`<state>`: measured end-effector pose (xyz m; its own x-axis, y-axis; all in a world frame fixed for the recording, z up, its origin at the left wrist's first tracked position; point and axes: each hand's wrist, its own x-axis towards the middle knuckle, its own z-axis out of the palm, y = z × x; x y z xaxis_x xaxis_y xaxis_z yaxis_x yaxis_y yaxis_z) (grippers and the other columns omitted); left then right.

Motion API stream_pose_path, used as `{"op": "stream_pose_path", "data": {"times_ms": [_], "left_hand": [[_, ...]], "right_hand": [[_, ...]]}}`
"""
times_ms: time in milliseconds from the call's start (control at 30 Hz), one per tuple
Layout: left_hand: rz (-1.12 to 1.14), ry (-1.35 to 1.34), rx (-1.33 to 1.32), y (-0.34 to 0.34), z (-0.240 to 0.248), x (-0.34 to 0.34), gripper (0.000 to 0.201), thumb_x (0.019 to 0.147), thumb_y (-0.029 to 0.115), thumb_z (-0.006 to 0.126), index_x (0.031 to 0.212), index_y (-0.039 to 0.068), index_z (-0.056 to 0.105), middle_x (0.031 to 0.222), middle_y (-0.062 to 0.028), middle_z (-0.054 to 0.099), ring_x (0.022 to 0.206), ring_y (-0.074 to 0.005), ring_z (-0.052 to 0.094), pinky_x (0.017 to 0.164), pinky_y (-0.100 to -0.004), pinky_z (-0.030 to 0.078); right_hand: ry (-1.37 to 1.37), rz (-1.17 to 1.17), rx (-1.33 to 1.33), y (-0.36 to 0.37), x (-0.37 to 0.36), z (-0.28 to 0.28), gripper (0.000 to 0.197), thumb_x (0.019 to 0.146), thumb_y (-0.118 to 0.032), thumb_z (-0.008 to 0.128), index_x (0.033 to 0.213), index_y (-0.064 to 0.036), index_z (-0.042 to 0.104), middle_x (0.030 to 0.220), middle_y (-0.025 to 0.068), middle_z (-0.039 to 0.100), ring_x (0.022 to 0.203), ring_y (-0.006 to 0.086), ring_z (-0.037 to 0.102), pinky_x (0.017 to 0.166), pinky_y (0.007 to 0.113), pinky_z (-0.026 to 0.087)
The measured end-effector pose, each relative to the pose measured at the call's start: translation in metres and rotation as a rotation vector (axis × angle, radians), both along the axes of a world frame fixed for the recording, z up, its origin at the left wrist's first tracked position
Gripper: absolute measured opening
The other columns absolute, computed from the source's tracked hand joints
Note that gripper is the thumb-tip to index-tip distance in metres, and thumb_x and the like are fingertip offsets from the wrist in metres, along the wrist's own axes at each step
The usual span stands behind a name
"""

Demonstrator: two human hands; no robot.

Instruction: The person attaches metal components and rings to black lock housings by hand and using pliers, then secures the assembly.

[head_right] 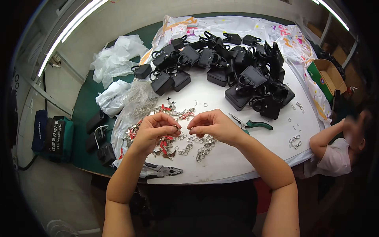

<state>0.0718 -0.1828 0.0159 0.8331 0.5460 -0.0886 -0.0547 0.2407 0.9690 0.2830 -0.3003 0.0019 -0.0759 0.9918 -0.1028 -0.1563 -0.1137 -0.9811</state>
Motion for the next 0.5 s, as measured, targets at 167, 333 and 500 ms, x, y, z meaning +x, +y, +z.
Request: {"op": "stream_pose_path", "data": {"times_ms": [167,333,500], "left_hand": [[0.041,0.025,-0.083,0.001,-0.001,0.0,0.013,0.083,-0.004,0.064,0.096,-0.005,0.062,0.094,-0.0154,0.068,0.086,-0.0226,0.07,0.08,-0.033,0.059],[0.045,0.038,-0.211,0.004,-0.013,0.005,0.013,0.083,-0.004,0.064,0.096,-0.004,0.061,0.095,-0.0156,0.067,0.088,-0.0235,0.07,0.082,-0.0344,0.06],[0.009,0.049,-0.334,-0.001,-0.018,0.006,0.012,0.084,-0.005,0.063,0.095,-0.003,0.059,0.093,-0.0137,0.067,0.088,-0.0246,0.07,0.08,-0.0362,0.06]], "right_hand": [[-1.013,-0.226,0.563,0.01,-0.005,-0.016,0.021,0.081,-0.007,0.065,0.101,-0.0036,0.07,0.086,0.0079,0.069,0.079,0.0156,0.063,0.073,0.028,0.051],[-0.347,-0.238,0.32,0.006,-0.028,-0.016,0.017,0.085,-0.01,0.068,0.099,-0.0012,0.07,0.089,0.0079,0.07,0.08,0.0134,0.064,0.076,0.028,0.051],[-0.268,-0.24,0.225,0.001,-0.025,-0.022,0.013,0.086,-0.008,0.068,0.095,0.0017,0.07,0.085,0.0072,0.069,0.078,0.0113,0.062,0.074,0.025,0.049]]}}
